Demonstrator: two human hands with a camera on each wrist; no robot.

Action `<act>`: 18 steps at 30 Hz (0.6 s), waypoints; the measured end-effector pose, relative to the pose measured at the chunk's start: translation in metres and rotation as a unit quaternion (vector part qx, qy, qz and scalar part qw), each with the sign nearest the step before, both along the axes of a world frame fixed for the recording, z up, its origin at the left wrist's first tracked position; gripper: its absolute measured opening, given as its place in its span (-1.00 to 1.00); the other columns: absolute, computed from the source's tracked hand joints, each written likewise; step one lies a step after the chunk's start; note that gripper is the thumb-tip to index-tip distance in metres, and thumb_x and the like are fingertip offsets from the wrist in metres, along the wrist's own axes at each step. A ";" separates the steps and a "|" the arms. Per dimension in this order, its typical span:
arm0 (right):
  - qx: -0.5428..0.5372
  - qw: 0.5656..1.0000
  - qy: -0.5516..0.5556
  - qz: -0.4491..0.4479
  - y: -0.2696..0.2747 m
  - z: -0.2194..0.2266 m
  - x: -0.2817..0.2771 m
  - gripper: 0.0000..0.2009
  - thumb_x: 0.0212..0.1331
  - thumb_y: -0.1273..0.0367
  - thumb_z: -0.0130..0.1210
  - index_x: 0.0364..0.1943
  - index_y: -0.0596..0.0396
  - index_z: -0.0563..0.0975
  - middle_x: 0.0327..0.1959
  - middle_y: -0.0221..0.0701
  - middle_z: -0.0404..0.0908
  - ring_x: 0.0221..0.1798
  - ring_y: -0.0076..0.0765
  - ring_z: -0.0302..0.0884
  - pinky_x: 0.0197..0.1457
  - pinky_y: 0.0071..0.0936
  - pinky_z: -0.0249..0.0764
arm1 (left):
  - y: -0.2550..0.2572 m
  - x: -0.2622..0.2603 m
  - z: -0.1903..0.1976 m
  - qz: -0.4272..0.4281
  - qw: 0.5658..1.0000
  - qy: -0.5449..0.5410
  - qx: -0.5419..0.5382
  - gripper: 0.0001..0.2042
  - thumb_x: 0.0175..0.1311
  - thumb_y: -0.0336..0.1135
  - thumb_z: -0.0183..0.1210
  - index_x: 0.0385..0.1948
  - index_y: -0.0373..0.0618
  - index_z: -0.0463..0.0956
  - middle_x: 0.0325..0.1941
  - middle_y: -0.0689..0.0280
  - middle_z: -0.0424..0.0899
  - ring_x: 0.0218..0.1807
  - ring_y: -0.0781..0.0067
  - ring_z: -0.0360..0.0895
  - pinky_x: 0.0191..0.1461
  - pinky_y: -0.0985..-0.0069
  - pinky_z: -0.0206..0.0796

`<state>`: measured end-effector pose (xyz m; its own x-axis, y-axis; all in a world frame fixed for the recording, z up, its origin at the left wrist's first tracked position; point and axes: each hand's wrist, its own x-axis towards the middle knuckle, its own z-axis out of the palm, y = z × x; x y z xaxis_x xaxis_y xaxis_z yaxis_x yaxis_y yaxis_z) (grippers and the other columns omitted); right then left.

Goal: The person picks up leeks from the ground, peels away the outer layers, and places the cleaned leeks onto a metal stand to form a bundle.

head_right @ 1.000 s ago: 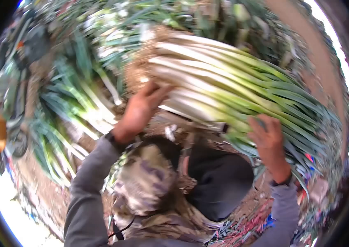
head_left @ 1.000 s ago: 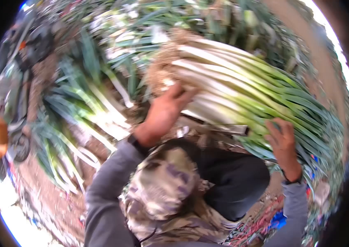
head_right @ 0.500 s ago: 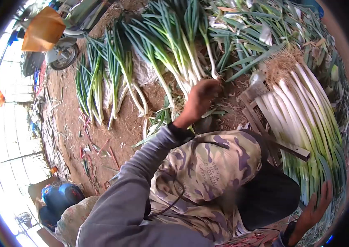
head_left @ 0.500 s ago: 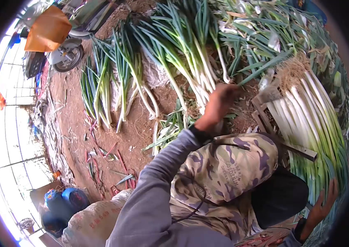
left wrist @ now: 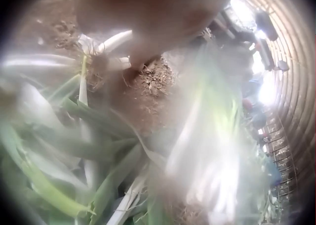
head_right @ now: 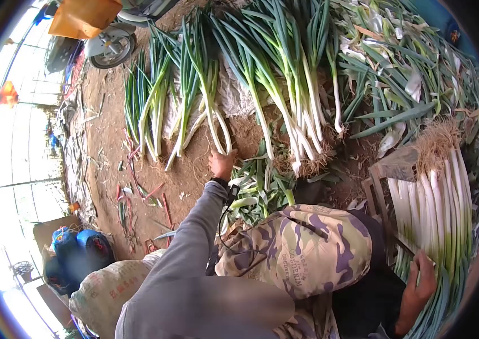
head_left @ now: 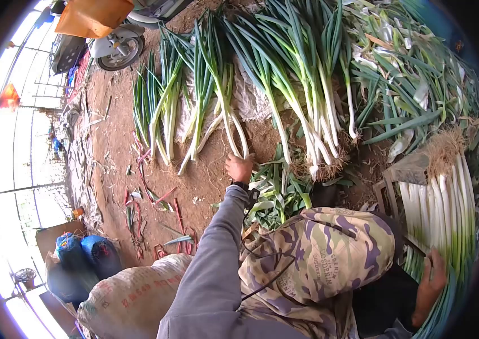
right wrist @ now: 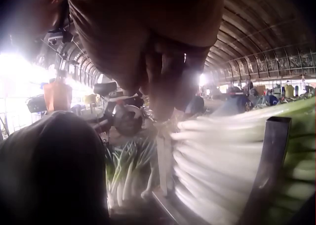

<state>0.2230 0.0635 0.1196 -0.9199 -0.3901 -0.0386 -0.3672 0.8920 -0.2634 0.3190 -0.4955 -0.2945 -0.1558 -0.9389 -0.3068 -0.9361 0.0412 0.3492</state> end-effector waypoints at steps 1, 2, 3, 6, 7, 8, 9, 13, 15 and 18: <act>-0.001 1.000 -0.017 -0.012 -0.004 0.000 -0.001 -0.68 0.36 0.62 0.12 0.17 0.30 0.60 -0.02 -0.10 0.68 0.02 -0.05 0.67 0.17 -0.23 0.54 | 0.000 -0.002 0.000 -0.004 1.000 -0.012 0.013 -0.21 0.04 0.03 0.56 0.23 -0.21 0.40 0.30 -0.13 0.42 0.36 -0.28 0.39 0.40 -0.06 0.31; -0.002 0.999 -0.034 -0.024 -0.007 -0.001 -0.002 -0.68 0.36 0.62 0.12 0.17 0.30 0.60 -0.03 -0.09 0.68 0.01 -0.05 0.68 0.16 -0.23 0.54 | -0.001 -0.005 0.001 -0.008 0.999 -0.023 0.025 -0.21 0.02 0.05 0.57 0.21 -0.20 0.40 0.30 -0.12 0.42 0.36 -0.26 0.39 0.40 -0.05 0.31; -0.002 0.999 -0.040 -0.025 -0.007 -0.002 -0.003 -0.68 0.36 0.62 0.12 0.18 0.30 0.60 -0.03 -0.09 0.68 0.01 -0.05 0.68 0.16 -0.23 0.54 | -0.002 -0.006 -0.004 -0.002 0.999 -0.023 0.028 -0.22 0.01 0.05 0.57 0.20 -0.20 0.41 0.29 -0.11 0.42 0.36 -0.26 0.39 0.40 -0.06 0.32; -0.001 0.997 -0.066 -0.032 -0.008 -0.006 -0.005 -0.66 0.35 0.61 0.13 0.19 0.29 0.59 -0.01 -0.08 0.68 0.02 -0.05 0.68 0.16 -0.22 0.55 | -0.006 -0.003 -0.017 0.026 0.998 -0.015 0.047 -0.25 -0.01 0.03 0.58 0.15 -0.19 0.42 0.28 -0.11 0.42 0.37 -0.25 0.39 0.39 -0.07 0.32; -0.002 0.997 -0.076 -0.034 -0.011 -0.007 -0.006 -0.66 0.36 0.61 0.13 0.20 0.29 0.59 -0.01 -0.07 0.68 0.02 -0.05 0.69 0.16 -0.22 0.55 | -0.008 -0.002 -0.021 0.045 0.997 -0.004 0.059 -0.25 -0.01 0.01 0.58 0.15 -0.20 0.42 0.27 -0.10 0.42 0.36 -0.25 0.39 0.38 -0.08 0.33; -0.004 0.996 -0.085 -0.036 -0.013 -0.008 -0.008 -0.66 0.36 0.60 0.13 0.21 0.29 0.58 0.00 -0.07 0.68 0.02 -0.04 0.69 0.16 -0.21 0.55 | -0.010 -0.001 -0.025 0.064 0.995 0.007 0.071 -0.26 -0.02 -0.01 0.58 0.14 -0.20 0.42 0.26 -0.10 0.42 0.36 -0.25 0.39 0.38 -0.08 0.33; 0.003 0.995 -0.090 -0.040 -0.015 -0.009 -0.009 -0.65 0.36 0.60 0.13 0.21 0.30 0.58 0.01 -0.06 0.68 0.03 -0.02 0.69 0.17 -0.21 0.55 | -0.011 -0.003 -0.022 0.062 0.996 0.001 0.067 -0.28 -0.01 -0.03 0.57 0.13 -0.20 0.42 0.24 -0.10 0.43 0.35 -0.25 0.40 0.38 -0.08 0.33; 0.030 0.992 -0.114 -0.049 -0.015 -0.012 -0.009 -0.62 0.36 0.58 0.14 0.25 0.30 0.55 0.07 -0.01 0.68 0.07 0.05 0.69 0.20 -0.20 0.53 | -0.009 -0.001 -0.014 0.062 0.995 0.050 0.054 -0.42 0.02 -0.23 0.48 0.06 -0.23 0.41 0.11 -0.16 0.45 0.20 -0.23 0.50 0.26 -0.07 0.42; 0.051 0.989 -0.129 -0.048 -0.015 -0.014 -0.010 -0.61 0.36 0.57 0.14 0.27 0.30 0.53 0.10 0.01 0.68 0.10 0.08 0.68 0.22 -0.19 0.52 | -0.007 -0.003 -0.015 0.072 0.987 0.131 0.061 -0.46 0.03 -0.33 0.44 0.03 -0.25 0.38 0.01 -0.15 0.50 0.04 -0.14 0.61 0.09 -0.03 0.53; 0.078 0.984 -0.153 -0.049 -0.021 -0.016 -0.011 -0.59 0.37 0.54 0.13 0.29 0.29 0.52 0.14 0.05 0.67 0.14 0.12 0.67 0.25 -0.17 0.50 | -0.002 -0.004 -0.021 0.130 0.887 0.394 0.203 -0.51 0.15 -0.49 0.37 0.04 -0.21 0.27 -0.30 0.19 0.57 -0.43 0.39 0.59 -0.47 0.40 0.49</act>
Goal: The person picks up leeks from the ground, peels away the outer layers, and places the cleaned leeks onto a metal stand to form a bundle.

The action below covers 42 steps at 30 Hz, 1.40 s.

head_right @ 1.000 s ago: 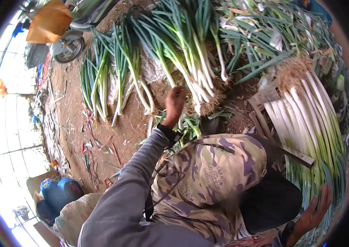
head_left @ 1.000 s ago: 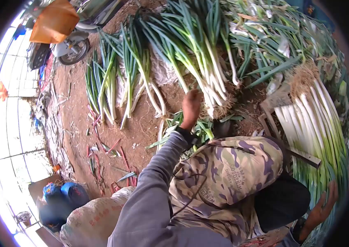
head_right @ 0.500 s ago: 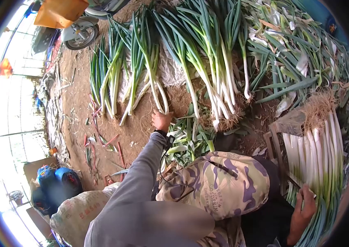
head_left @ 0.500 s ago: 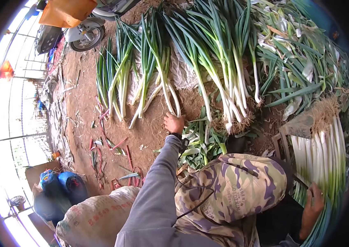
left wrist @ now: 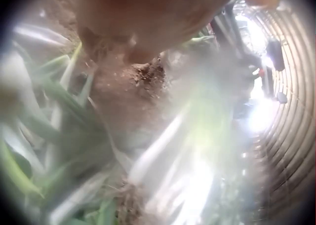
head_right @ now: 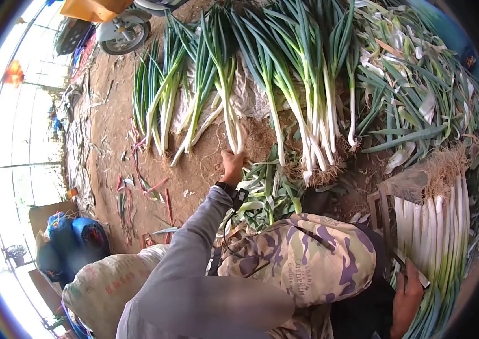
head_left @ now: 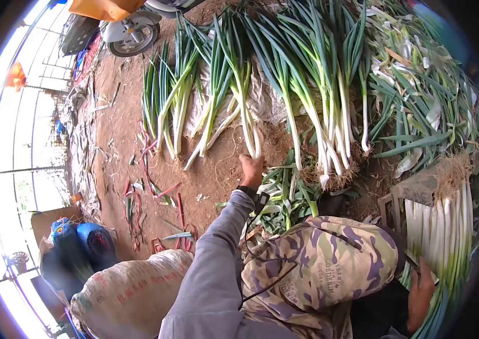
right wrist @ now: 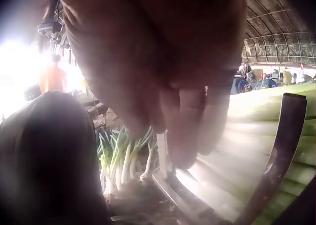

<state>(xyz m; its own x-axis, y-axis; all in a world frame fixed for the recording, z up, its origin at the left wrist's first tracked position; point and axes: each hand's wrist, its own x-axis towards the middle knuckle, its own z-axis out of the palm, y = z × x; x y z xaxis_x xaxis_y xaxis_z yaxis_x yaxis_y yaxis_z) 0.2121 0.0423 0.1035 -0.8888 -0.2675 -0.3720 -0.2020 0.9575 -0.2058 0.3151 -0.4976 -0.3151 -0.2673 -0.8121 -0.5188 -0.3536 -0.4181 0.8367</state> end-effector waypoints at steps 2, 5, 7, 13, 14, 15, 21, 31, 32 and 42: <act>-0.005 1.000 -0.015 -0.011 -0.015 0.004 -0.002 -0.59 0.38 0.53 0.13 0.29 0.29 0.52 0.15 0.06 0.66 0.17 0.14 0.65 0.27 -0.15 0.49 | -0.006 0.002 -0.004 -0.052 0.986 0.125 0.095 -0.62 0.31 -0.40 0.36 0.02 -0.14 0.34 -0.32 0.30 0.55 -0.47 0.51 0.52 -0.55 0.50 0.34; 0.012 1.000 -0.021 -0.008 -0.023 0.006 -0.004 -0.60 0.39 0.51 0.12 0.29 0.28 0.52 0.14 0.07 0.66 0.17 0.18 0.64 0.28 -0.13 0.47 | -0.013 -0.007 0.028 -0.028 0.958 0.148 0.244 -0.73 0.36 -0.28 0.34 -0.06 -0.05 0.44 -0.35 0.39 0.52 -0.55 0.51 0.43 -0.55 0.52 0.27; 0.008 0.999 -0.027 -0.016 -0.030 0.010 -0.004 -0.60 0.38 0.50 0.13 0.29 0.28 0.53 0.14 0.07 0.66 0.17 0.20 0.63 0.28 -0.11 0.47 | -0.009 -0.020 0.041 0.034 0.917 0.251 0.308 -0.84 0.40 -0.22 0.33 -0.18 0.07 0.50 -0.37 0.47 0.48 -0.51 0.54 0.40 -0.51 0.51 0.22; 0.010 0.999 -0.028 0.020 -0.049 0.002 -0.005 -0.61 0.39 0.46 0.15 0.26 0.30 0.54 0.12 0.13 0.66 0.18 0.22 0.65 0.27 -0.12 0.49 | 0.024 -0.044 0.129 -0.092 0.956 0.176 0.217 -0.86 0.44 -0.26 0.30 -0.14 0.00 0.52 -0.33 0.44 0.49 -0.47 0.51 0.43 -0.44 0.52 0.32; 0.012 0.999 -0.041 0.015 -0.053 0.003 -0.006 -0.61 0.39 0.46 0.15 0.26 0.32 0.53 0.13 0.15 0.66 0.20 0.21 0.65 0.28 -0.13 0.49 | 0.037 -0.051 0.141 -0.063 0.945 0.173 0.269 -0.82 0.45 -0.25 0.31 -0.17 0.00 0.46 -0.34 0.44 0.44 -0.50 0.54 0.39 -0.48 0.54 0.27; 0.005 0.999 -0.043 0.021 -0.054 0.001 -0.008 -0.62 0.39 0.45 0.16 0.24 0.30 0.55 0.11 0.12 0.67 0.17 0.21 0.65 0.26 -0.13 0.50 | 0.049 -0.057 0.117 -0.073 0.941 0.175 0.279 -0.78 0.44 -0.23 0.33 -0.21 0.01 0.42 -0.32 0.44 0.43 -0.52 0.55 0.36 -0.51 0.58 0.20; -0.148 0.986 -0.077 0.021 -0.080 -0.030 -0.039 -0.64 0.42 0.39 0.18 0.23 0.25 0.57 -0.01 -0.05 0.73 0.07 -0.07 0.71 0.19 -0.23 0.54 | 0.115 -0.066 0.129 -0.166 0.889 0.210 0.371 -0.45 0.48 0.00 0.28 0.29 -0.14 0.31 0.13 0.33 0.55 0.03 0.41 0.51 0.03 0.32 0.45; -0.406 0.853 -0.325 0.037 -0.278 -0.169 -0.100 -0.54 0.58 0.16 0.09 0.25 0.32 0.55 -0.05 -0.42 0.67 0.03 -0.61 0.53 0.14 -0.53 0.47 | 0.137 -0.077 0.121 -0.207 0.835 0.299 0.412 -0.58 0.66 0.07 -0.05 0.23 -0.07 0.42 0.16 0.30 0.59 0.16 0.35 0.57 0.36 0.25 0.41; -0.415 0.843 -0.341 0.020 -0.282 -0.188 -0.103 -0.55 0.58 0.16 0.09 0.24 0.32 0.56 -0.05 -0.44 0.68 0.02 -0.63 0.52 0.12 -0.54 0.46 | 0.135 -0.075 0.128 -0.217 0.847 0.272 0.401 -0.59 0.66 0.05 -0.06 0.22 -0.07 0.43 0.18 0.30 0.60 0.18 0.35 0.57 0.37 0.27 0.40; -0.432 0.760 -0.468 -0.128 -0.274 -0.279 -0.107 -0.67 0.38 0.38 0.28 0.11 0.31 0.65 -0.03 -0.40 0.73 -0.02 -0.52 0.64 0.08 -0.52 0.52 | 0.097 -0.061 0.105 -0.447 0.873 0.141 0.135 -0.57 0.63 -0.02 0.09 0.13 -0.28 0.56 0.03 0.25 0.68 0.03 0.47 0.61 0.14 0.44 0.48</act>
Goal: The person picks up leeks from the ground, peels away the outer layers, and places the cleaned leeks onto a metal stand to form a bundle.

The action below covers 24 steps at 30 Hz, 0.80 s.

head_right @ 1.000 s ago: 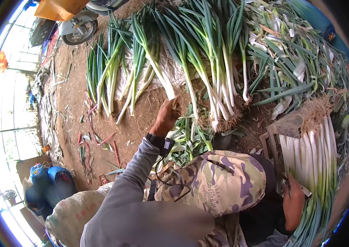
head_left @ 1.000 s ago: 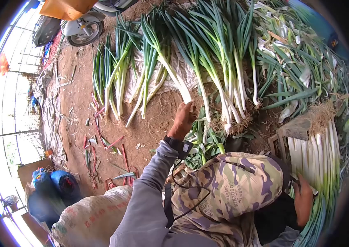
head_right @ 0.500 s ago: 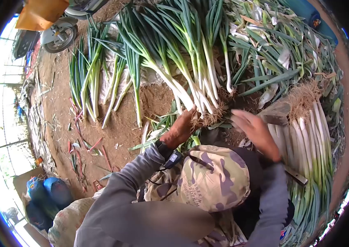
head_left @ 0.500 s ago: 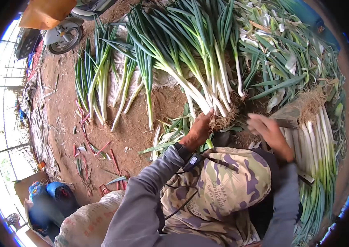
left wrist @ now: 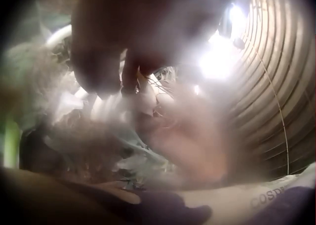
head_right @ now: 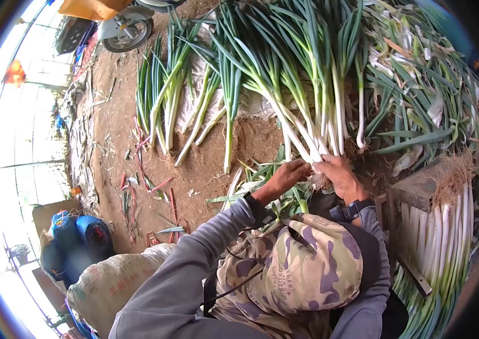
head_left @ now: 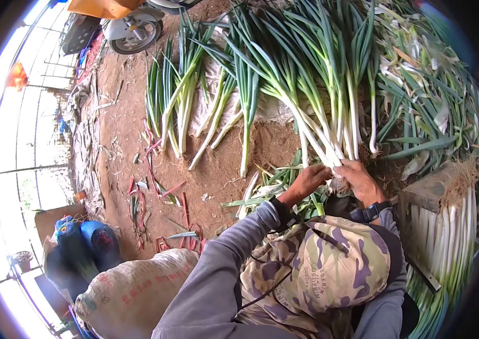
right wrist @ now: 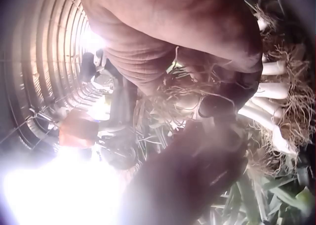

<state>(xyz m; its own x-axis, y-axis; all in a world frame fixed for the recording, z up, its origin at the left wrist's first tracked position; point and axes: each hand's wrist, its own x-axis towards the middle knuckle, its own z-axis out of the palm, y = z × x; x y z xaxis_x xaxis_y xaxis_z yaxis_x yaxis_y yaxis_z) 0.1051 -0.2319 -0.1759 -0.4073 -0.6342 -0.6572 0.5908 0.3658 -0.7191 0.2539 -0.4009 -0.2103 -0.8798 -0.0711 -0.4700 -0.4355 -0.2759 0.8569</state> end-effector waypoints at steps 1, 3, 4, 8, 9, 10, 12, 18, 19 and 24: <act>0.001 0.999 0.032 0.016 -0.003 -0.002 0.005 -0.68 0.37 0.39 0.29 0.11 0.31 0.65 -0.03 -0.39 0.73 -0.02 -0.49 0.66 0.07 -0.52 0.54 | -0.011 0.002 0.003 -0.039 0.997 -0.007 -0.073 -0.58 0.61 -0.03 0.12 0.10 -0.29 0.57 0.00 0.22 0.69 0.02 0.44 0.62 0.11 0.42 0.49; -0.038 0.991 0.126 -0.007 0.000 0.030 0.018 -0.68 0.36 0.40 0.28 0.12 0.30 0.65 -0.05 -0.39 0.74 -0.03 -0.47 0.68 0.05 -0.50 0.56 | -0.027 0.009 0.003 0.098 0.950 -0.070 -0.288 -0.64 0.53 -0.14 0.22 0.05 -0.31 0.58 -0.10 0.14 0.69 -0.02 0.29 0.61 0.08 0.32 0.51; -0.043 0.996 0.071 -0.031 0.004 0.012 0.011 -0.69 0.37 0.40 0.25 0.11 0.28 0.66 -0.07 -0.40 0.75 -0.05 -0.47 0.68 0.03 -0.48 0.57 | -0.044 0.020 -0.028 0.195 0.892 -0.010 -0.407 -0.65 0.46 -0.18 0.27 0.08 -0.27 0.56 -0.11 0.09 0.67 -0.05 0.13 0.60 0.05 0.20 0.48; -0.012 0.995 0.071 -0.073 0.026 -0.021 -0.004 -0.74 0.40 0.39 0.21 0.06 0.24 0.67 -0.18 -0.45 0.73 -0.21 -0.54 0.66 -0.13 -0.51 0.55 | -0.104 0.054 -0.070 0.337 0.745 -0.187 -0.544 -0.39 0.24 -0.13 0.44 0.26 -0.20 0.43 0.08 -0.11 0.52 0.13 -0.12 0.51 0.18 0.00 0.39; 0.002 0.995 0.016 -0.101 0.013 0.014 0.000 -0.74 0.40 0.38 0.21 0.06 0.24 0.67 -0.20 -0.46 0.72 -0.24 -0.55 0.64 -0.19 -0.53 0.53 | -0.115 0.058 -0.079 0.319 0.724 -0.256 -0.556 -0.31 0.20 -0.07 0.47 0.30 -0.21 0.40 0.16 -0.15 0.46 0.20 -0.11 0.48 0.24 -0.03 0.36; 0.015 0.991 -0.038 -0.129 0.004 0.040 0.001 -0.74 0.40 0.37 0.22 0.05 0.23 0.67 -0.22 -0.47 0.71 -0.28 -0.56 0.63 -0.24 -0.56 0.51 | -0.122 0.062 -0.086 0.312 0.716 -0.283 -0.556 -0.29 0.18 -0.05 0.46 0.32 -0.16 0.41 0.16 -0.12 0.48 0.27 -0.19 0.42 0.31 -0.11 0.29; -0.017 0.992 -0.058 -0.108 -0.001 0.052 -0.003 -0.74 0.40 0.36 0.23 0.06 0.22 0.66 -0.23 -0.48 0.70 -0.30 -0.57 0.61 -0.31 -0.60 0.46 | -0.134 0.071 -0.096 0.257 0.741 -0.293 -0.547 -0.31 0.19 -0.05 0.45 0.34 -0.12 0.41 0.17 -0.12 0.49 0.27 -0.23 0.42 0.30 -0.13 0.29; -0.058 0.984 -0.057 -0.160 -0.011 0.075 0.002 -0.72 0.39 0.32 0.24 0.07 0.18 0.63 -0.21 -0.44 0.68 -0.31 -0.59 0.60 -0.37 -0.61 0.47 | -0.147 0.089 -0.127 0.290 0.774 -0.220 -0.518 -0.64 0.35 -0.11 0.35 0.08 -0.02 0.57 0.02 -0.04 0.52 0.04 -0.17 0.52 0.11 -0.05 0.40; -0.056 0.979 -0.052 -0.191 -0.010 0.080 0.000 -0.72 0.38 0.32 0.25 0.05 0.21 0.64 -0.19 -0.42 0.67 -0.31 -0.58 0.59 -0.37 -0.62 0.46 | -0.152 0.090 -0.119 0.308 0.779 -0.193 -0.511 -0.65 0.37 -0.12 0.34 0.08 -0.02 0.56 0.01 -0.02 0.52 0.02 -0.12 0.54 0.07 -0.03 0.44; -0.262 0.922 -0.145 -0.247 0.050 0.064 -0.028 -0.63 0.48 0.29 0.14 0.16 0.33 0.46 -0.35 -0.43 0.43 -0.37 -0.62 0.36 -0.49 -0.70 0.32 | -0.208 0.121 -0.047 0.302 0.712 -0.180 -0.607 -0.71 0.47 -0.14 0.27 0.08 -0.01 0.52 0.05 0.13 0.53 -0.08 0.20 0.62 -0.13 0.21 0.61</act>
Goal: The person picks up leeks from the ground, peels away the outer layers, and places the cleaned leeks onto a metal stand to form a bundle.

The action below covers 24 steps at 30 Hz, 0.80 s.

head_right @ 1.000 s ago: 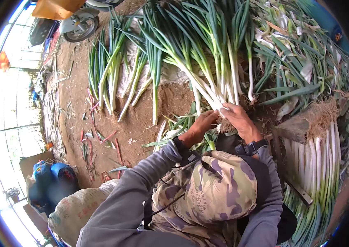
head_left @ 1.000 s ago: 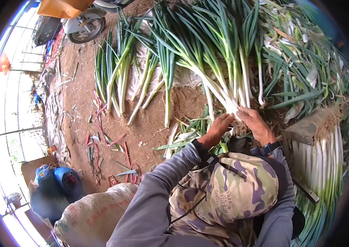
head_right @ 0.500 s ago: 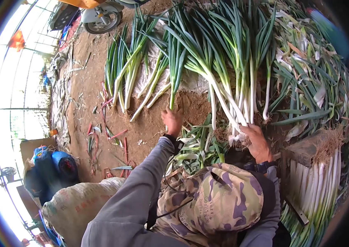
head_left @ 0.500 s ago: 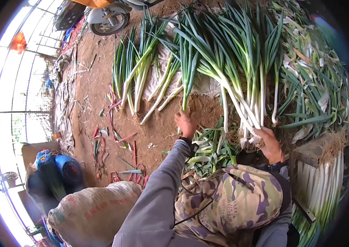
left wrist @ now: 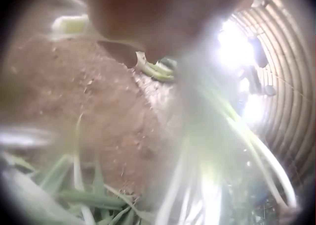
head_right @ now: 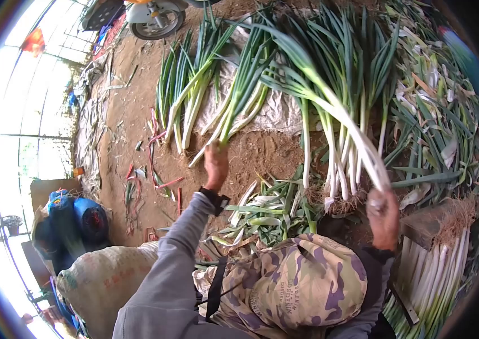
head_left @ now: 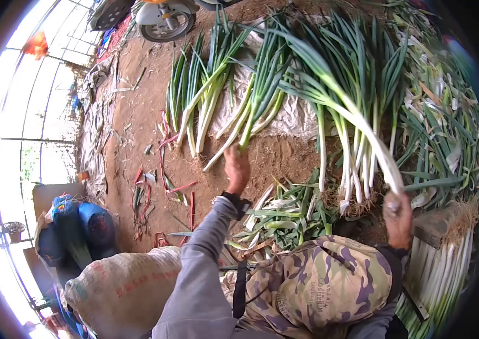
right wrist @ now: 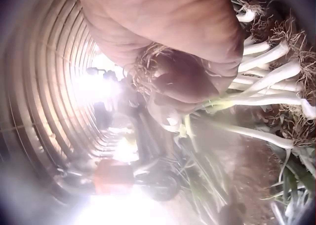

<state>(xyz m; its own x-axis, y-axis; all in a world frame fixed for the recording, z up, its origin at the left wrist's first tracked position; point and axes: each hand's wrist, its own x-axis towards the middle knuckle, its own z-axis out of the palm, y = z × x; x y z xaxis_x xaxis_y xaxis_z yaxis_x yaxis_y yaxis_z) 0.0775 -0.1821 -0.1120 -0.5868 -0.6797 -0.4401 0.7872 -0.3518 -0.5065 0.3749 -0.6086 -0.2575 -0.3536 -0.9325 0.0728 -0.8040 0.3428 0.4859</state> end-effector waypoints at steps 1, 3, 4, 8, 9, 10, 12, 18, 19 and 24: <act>-0.043 0.998 -0.013 -0.037 0.011 0.000 -0.003 -0.61 0.52 0.28 0.10 0.19 0.34 0.43 -0.39 -0.42 0.40 -0.38 -0.62 0.34 -0.52 -0.71 0.29 | -0.020 0.014 0.014 -0.025 0.999 -0.024 -0.013 -0.77 0.48 -0.25 0.22 0.07 -0.03 0.52 0.01 0.18 0.49 -0.02 0.24 0.56 -0.07 0.30 0.60; -0.086 0.993 -0.041 -0.072 0.025 0.002 -0.002 -0.76 0.58 0.33 0.00 0.05 0.28 0.45 -0.37 -0.43 0.36 -0.39 -0.62 0.28 -0.53 -0.66 0.27 | -0.059 0.041 0.023 -0.002 0.972 0.216 0.087 -0.77 0.50 -0.28 0.18 0.08 -0.08 0.47 -0.03 0.20 0.42 -0.01 0.30 0.47 0.01 0.35 0.57; -0.070 0.988 -0.078 -0.110 0.026 0.000 0.002 -0.81 0.60 0.34 -0.04 -0.01 0.23 0.43 -0.38 -0.45 0.32 -0.43 -0.59 0.23 -0.53 -0.64 0.26 | -0.080 0.052 0.026 0.011 0.893 0.417 0.169 -0.77 0.51 -0.30 0.16 0.08 -0.11 0.45 -0.05 0.21 0.39 -0.01 0.33 0.42 0.05 0.37 0.56; 0.001 0.985 -0.142 -0.097 0.043 -0.038 0.020 -0.82 0.61 0.34 -0.09 -0.03 0.19 0.43 -0.38 -0.42 0.33 -0.42 -0.56 0.26 -0.50 -0.61 0.29 | -0.169 0.091 0.028 0.020 0.983 0.179 -0.045 -0.69 0.58 -0.11 0.13 0.13 -0.11 0.49 -0.02 0.06 0.46 -0.10 0.05 0.52 0.03 0.18 0.52; -0.004 0.985 -0.149 -0.090 0.046 -0.048 0.027 -0.81 0.61 0.34 -0.09 -0.01 0.21 0.42 -0.38 -0.43 0.32 -0.42 -0.56 0.26 -0.50 -0.60 0.30 | -0.185 0.098 0.027 0.007 0.988 0.134 -0.082 -0.70 0.55 -0.13 0.15 0.11 -0.12 0.52 -0.01 0.03 0.47 -0.05 0.01 0.54 0.07 0.13 0.50; -0.006 0.984 -0.156 -0.084 0.050 -0.061 0.036 -0.80 0.60 0.34 -0.09 0.01 0.23 0.42 -0.39 -0.43 0.32 -0.41 -0.56 0.26 -0.50 -0.59 0.30 | -0.198 0.101 0.033 -0.004 0.989 0.088 -0.122 -0.70 0.53 -0.15 0.18 0.09 -0.13 0.54 0.00 0.01 0.48 0.00 -0.03 0.56 0.10 0.08 0.48; -0.006 0.985 -0.158 -0.070 0.057 -0.073 0.044 -0.64 0.61 0.32 -0.11 0.26 0.34 0.36 -0.37 -0.44 0.31 -0.40 -0.56 0.26 -0.47 -0.57 0.33 | -0.209 0.101 0.047 0.025 0.993 0.007 -0.113 -0.71 0.46 -0.21 0.24 0.10 -0.10 0.58 0.10 -0.04 0.52 0.10 -0.08 0.57 0.15 0.05 0.44; 0.025 0.980 -0.176 -0.089 0.046 -0.061 0.048 -0.60 0.64 0.29 -0.16 0.32 0.34 0.33 -0.37 -0.43 0.32 -0.40 -0.56 0.25 -0.46 -0.60 0.30 | -0.191 0.067 0.019 0.024 0.984 -0.160 -0.077 -0.28 0.28 -0.33 0.35 0.52 0.10 0.30 0.43 -0.10 0.33 0.35 -0.09 0.44 0.42 0.03 0.34; 0.037 0.979 -0.176 -0.092 0.045 -0.061 0.047 -0.56 0.65 0.28 -0.16 0.38 0.36 0.30 -0.37 -0.44 0.32 -0.39 -0.56 0.26 -0.45 -0.61 0.30 | -0.195 0.073 -0.020 -0.015 0.985 -0.162 -0.055 -0.29 0.28 -0.34 0.33 0.52 0.09 0.31 0.41 -0.10 0.36 0.35 -0.10 0.45 0.40 0.04 0.36; 0.029 0.984 -0.160 -0.067 0.054 -0.067 0.048 -0.55 0.66 0.27 -0.17 0.41 0.35 0.29 -0.35 -0.45 0.34 -0.37 -0.57 0.28 -0.41 -0.62 0.32 | -0.132 0.013 -0.034 -0.024 0.991 -0.109 0.078 -0.36 0.34 -0.35 0.17 0.51 -0.11 0.29 0.37 -0.10 0.49 0.37 -0.21 0.45 0.42 0.09 0.35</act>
<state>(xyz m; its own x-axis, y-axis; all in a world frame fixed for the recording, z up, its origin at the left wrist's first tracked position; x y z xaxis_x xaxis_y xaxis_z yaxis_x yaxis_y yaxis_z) 0.1258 -0.1282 -0.1787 -0.4951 -0.5743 -0.6519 0.8580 -0.4413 -0.2629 0.3875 -0.7406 -0.2919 -0.3892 -0.9082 -0.1539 -0.8803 0.3175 0.3525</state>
